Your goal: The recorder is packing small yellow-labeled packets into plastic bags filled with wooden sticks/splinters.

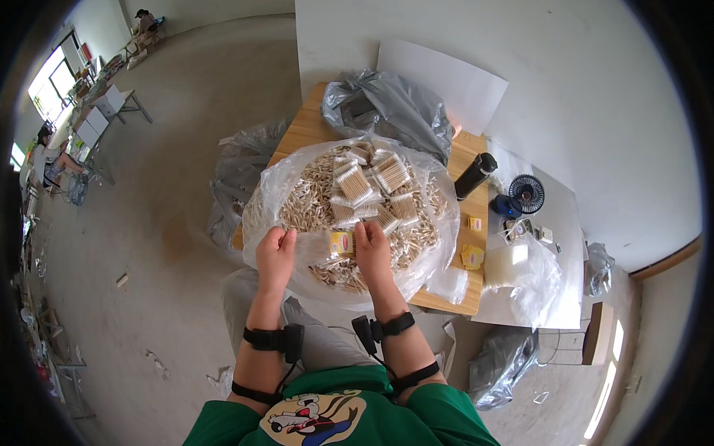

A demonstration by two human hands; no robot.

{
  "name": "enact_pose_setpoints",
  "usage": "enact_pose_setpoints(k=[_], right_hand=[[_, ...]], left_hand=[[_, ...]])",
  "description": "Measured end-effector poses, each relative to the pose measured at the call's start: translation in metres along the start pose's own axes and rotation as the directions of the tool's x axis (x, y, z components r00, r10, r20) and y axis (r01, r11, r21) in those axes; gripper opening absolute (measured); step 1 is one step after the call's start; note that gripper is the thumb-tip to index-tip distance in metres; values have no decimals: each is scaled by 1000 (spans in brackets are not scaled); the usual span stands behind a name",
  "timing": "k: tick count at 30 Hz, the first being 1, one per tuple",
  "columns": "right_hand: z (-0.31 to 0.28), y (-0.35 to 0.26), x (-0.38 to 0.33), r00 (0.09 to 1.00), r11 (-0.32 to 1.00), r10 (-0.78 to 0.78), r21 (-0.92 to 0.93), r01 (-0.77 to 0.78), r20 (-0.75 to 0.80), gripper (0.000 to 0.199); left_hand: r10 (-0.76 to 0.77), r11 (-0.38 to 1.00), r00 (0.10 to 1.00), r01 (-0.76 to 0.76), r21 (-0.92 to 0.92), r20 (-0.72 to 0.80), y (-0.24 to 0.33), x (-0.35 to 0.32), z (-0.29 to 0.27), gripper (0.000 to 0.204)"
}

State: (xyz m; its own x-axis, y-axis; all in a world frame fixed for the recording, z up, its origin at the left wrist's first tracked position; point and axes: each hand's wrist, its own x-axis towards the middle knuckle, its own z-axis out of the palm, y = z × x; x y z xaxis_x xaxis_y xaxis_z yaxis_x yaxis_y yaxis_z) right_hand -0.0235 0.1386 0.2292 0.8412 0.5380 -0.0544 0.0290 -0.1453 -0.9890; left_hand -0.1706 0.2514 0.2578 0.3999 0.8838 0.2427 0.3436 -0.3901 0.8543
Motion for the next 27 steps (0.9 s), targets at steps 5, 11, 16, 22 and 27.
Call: enact_pose_setpoints(k=[5, 11, 16, 22, 27], right_hand=[[7, -15, 0, 998, 997, 41, 60, -44, 51, 25], [12, 9, 10, 998, 999, -45, 23, 44, 41, 20], [11, 1, 9, 998, 995, 62, 85, -61, -8, 25], [2, 14, 30, 997, 999, 48, 11, -47, -57, 28], [35, -11, 34, 993, 991, 88, -108, -80, 73, 29]], left_hand=[[-4, 1000, 1000, 4, -15, -27, 4, 3, -8, 28], [-42, 999, 999, 42, 7, 1, 1, 4, -11, 29], [-27, 999, 996, 30, 26, -85, -2, 8, -19, 30], [24, 999, 979, -14, 48, -202, -16, 31, -44, 27], [-29, 999, 963, 35, 20, -267, -9, 29, -51, 27]])
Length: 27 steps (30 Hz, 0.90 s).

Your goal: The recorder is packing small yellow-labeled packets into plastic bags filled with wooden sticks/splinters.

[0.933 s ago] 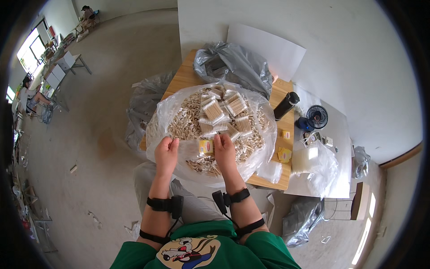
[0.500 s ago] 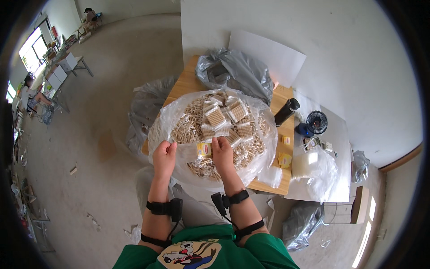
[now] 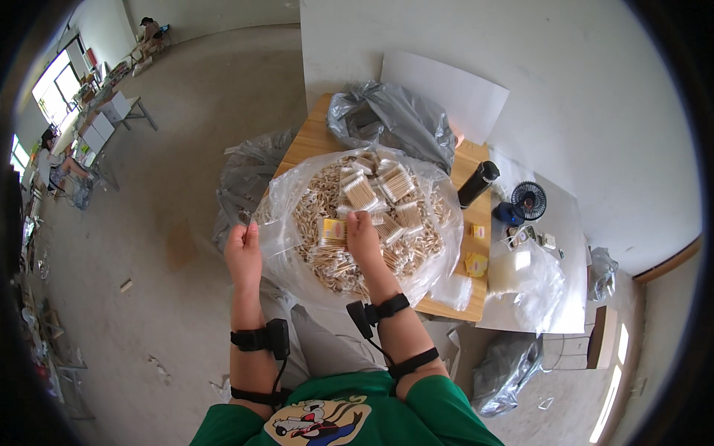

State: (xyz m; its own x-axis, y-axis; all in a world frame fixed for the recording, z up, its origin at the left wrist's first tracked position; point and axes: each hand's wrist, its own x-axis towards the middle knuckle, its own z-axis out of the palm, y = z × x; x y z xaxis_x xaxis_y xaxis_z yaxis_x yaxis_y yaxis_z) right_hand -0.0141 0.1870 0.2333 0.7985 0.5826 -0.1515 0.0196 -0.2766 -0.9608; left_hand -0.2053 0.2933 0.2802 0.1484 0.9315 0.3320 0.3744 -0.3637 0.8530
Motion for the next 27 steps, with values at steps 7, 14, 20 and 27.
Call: enact_pose_setpoints(k=[7, 14, 20, 27], right_hand=[[4, 3, 1, 910, 754, -359, -510, 414, 208, 33], [33, 0, -14, 953, 659, -209, -689, 303, 218, 35], [9, -1, -17, 910, 816, -368, -403, 415, 193, 23], [-121, 4, -58, 954, 913, -298, 305, 271, 45, 15]], left_hand=[[-45, 997, 999, 45, -56, -15, -3, -1, -7, 27], [-18, 998, 1000, 18, -61, 6, 4, -9, -6, 26], [12, 999, 1000, -12, -36, 4, -8, -10, 2, 26], [-62, 990, 989, 77, -116, 134, 3, -19, 9, 28]])
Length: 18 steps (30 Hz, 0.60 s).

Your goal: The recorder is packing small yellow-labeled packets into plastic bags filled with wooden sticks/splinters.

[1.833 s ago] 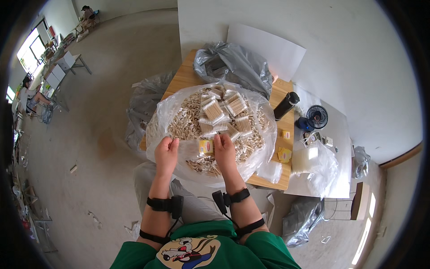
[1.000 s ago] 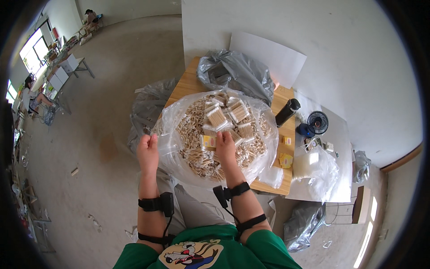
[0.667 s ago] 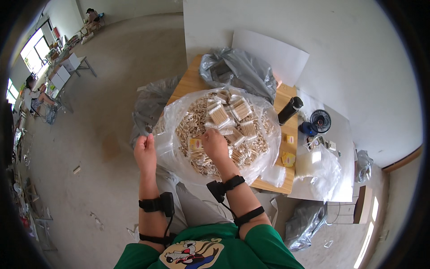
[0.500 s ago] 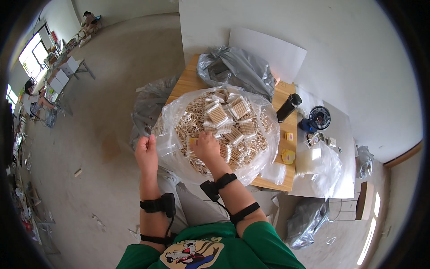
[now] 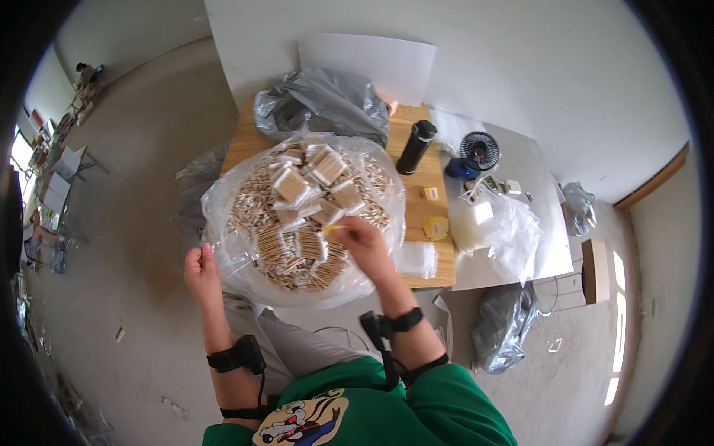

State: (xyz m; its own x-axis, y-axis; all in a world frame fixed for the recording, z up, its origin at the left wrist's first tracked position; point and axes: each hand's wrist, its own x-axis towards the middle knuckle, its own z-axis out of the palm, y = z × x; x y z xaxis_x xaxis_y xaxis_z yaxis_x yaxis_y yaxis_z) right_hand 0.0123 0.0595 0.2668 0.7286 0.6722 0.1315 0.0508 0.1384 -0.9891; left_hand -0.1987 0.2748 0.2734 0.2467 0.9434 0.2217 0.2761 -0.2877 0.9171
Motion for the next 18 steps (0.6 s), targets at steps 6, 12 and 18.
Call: enact_pose_setpoints(k=[6, 12, 18], right_hand=[[-191, 52, -21, 848, 944, 233, -99, -315, -475, 23], [-259, 124, -11, 777, 812, 176, -357, -462, -605, 25], [-273, 163, 8, 767, 749, 206, -407, -523, -607, 25]], left_hand=[[15, 999, 984, -6, -49, 177, 27, -20, 35, 26], [-3, 994, 951, 38, -105, 310, 26, -39, 54, 24], [13, 998, 927, 10, -60, 374, 30, -56, 64, 23]])
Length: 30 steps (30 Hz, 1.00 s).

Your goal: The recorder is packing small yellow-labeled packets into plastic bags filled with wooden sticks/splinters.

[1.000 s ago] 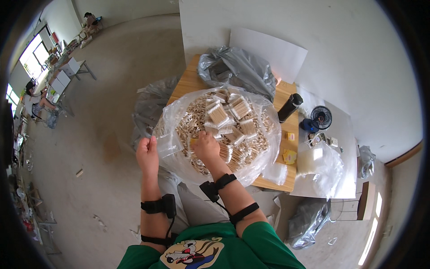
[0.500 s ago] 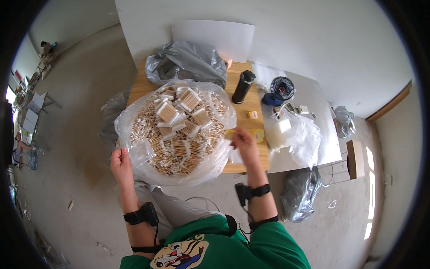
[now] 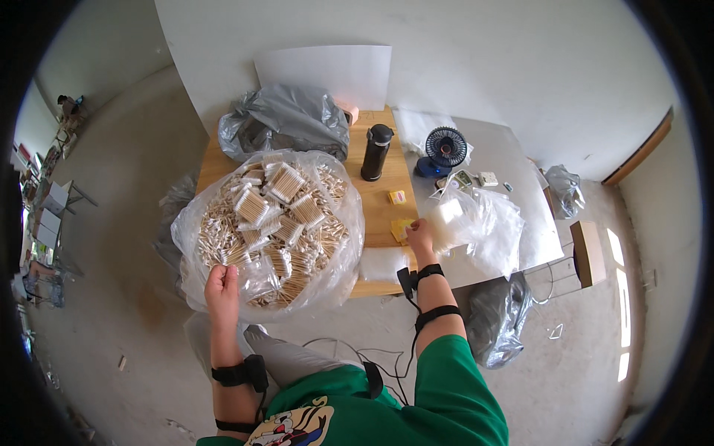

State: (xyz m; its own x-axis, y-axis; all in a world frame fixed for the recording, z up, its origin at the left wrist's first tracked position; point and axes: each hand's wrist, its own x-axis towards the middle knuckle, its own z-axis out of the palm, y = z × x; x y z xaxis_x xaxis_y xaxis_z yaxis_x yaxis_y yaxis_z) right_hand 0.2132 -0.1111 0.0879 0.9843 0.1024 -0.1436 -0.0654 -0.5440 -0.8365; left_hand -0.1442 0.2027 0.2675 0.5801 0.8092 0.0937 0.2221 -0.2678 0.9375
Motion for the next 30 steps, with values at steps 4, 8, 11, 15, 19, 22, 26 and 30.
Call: enact_pose_setpoints(k=[4, 8, 11, 15, 19, 22, 26, 30], right_hand=[[2, 13, -2, 959, 877, -263, -440, 192, -107, 25], [6, -38, -30, 949, 897, -229, -426, 119, -218, 26], [-7, -83, -75, 977, 964, -204, 164, 212, -62, 19], [-17, -145, -177, 847, 767, -362, 641, 34, 388, 32], [-6, -151, -218, 719, 720, -369, 670, -180, 589, 29], [-12, -124, -202, 894, 746, -172, 648, -156, 413, 29], [-35, -67, -147, 993, 896, -96, 441, 55, 71, 32], [-20, -27, -113, 989, 971, -150, -185, 150, 17, 37]], left_hand=[[2, 1000, 999, -1, -20, 41, 4, 0, 16, 22], [-10, 998, 995, 16, -56, 101, 20, -8, 22, 21], [11, 995, 979, 9, -101, 204, 34, -9, 50, 20], [98, 991, 946, -63, -121, 308, 40, -23, 85, 20], [53, 999, 886, -53, -14, 461, 38, -35, 103, 20], [103, 994, 922, -109, -4, 374, 27, -32, 99, 20], [51, 981, 971, -93, 171, 235, 24, -8, 68, 16], [213, 923, 972, -233, 305, 97, -7, 18, 35, 15]])
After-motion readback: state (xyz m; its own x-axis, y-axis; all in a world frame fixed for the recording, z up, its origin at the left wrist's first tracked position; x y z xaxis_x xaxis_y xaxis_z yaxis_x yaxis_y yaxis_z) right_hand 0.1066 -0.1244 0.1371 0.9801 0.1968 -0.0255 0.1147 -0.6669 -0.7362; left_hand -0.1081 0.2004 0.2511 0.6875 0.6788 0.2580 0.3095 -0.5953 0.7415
